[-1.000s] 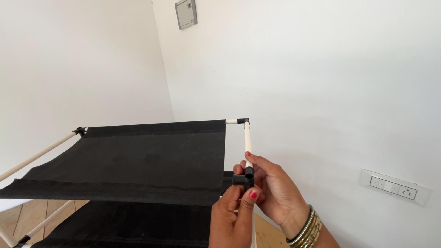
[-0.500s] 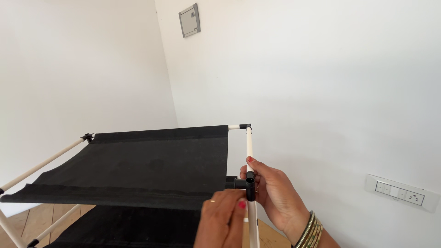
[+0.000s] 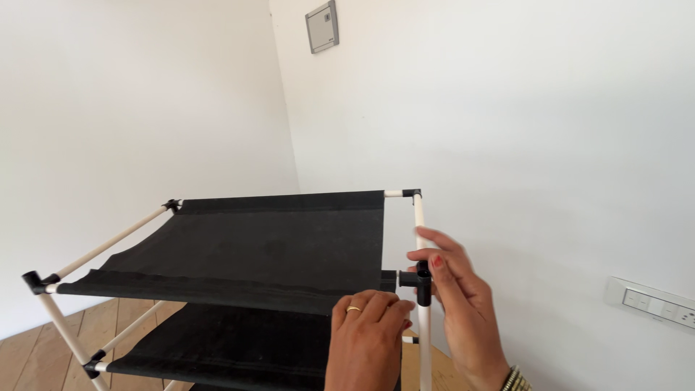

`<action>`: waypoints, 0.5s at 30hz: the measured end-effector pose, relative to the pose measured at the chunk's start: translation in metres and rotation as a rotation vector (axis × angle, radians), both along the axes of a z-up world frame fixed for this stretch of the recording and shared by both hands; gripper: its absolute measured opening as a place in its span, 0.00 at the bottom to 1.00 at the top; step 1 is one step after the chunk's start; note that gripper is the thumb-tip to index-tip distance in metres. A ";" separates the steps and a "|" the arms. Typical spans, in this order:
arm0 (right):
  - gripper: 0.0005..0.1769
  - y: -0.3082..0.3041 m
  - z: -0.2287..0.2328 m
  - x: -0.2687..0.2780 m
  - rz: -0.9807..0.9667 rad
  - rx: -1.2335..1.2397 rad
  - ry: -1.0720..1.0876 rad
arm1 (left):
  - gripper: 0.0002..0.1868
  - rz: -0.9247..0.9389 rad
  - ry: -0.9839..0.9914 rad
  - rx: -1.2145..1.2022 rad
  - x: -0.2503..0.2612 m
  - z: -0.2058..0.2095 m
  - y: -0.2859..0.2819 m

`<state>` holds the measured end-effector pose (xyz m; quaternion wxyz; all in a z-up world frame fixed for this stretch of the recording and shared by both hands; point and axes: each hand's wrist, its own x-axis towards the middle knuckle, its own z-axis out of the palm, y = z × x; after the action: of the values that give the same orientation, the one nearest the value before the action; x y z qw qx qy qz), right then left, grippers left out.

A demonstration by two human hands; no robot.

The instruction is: The person assembles a three-tier fabric shelf by connecting white poles with black plastic connectors and attaching black fabric shelves to the frame. They secure each joint and adjust the shelves to ensure stability.

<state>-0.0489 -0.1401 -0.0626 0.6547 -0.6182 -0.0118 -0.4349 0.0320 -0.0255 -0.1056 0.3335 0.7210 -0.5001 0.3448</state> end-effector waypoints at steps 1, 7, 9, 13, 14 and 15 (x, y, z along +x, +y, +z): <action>0.24 -0.001 -0.003 -0.001 0.032 -0.016 -0.007 | 0.10 0.013 0.003 -0.005 0.000 0.000 0.000; 0.23 -0.010 -0.015 -0.003 0.117 -0.169 -0.050 | 0.09 0.043 -0.004 -0.037 -0.005 0.007 0.003; 0.22 -0.012 -0.016 -0.002 0.112 -0.258 -0.086 | 0.10 0.037 0.000 -0.051 -0.007 0.010 0.003; 0.22 -0.015 -0.018 -0.005 0.209 -0.171 -0.048 | 0.10 0.056 -0.023 -0.077 -0.007 0.015 0.005; 0.22 -0.016 -0.018 -0.006 0.223 -0.164 -0.046 | 0.10 0.059 -0.031 -0.091 -0.007 0.016 0.006; 0.23 -0.016 -0.017 -0.006 0.236 -0.157 -0.046 | 0.09 0.060 -0.040 -0.105 -0.007 0.017 0.006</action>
<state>-0.0551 -0.1566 -0.0801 0.6502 -0.6519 -0.1333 -0.3667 0.0245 -0.0196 -0.0883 0.3502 0.7100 -0.4663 0.3948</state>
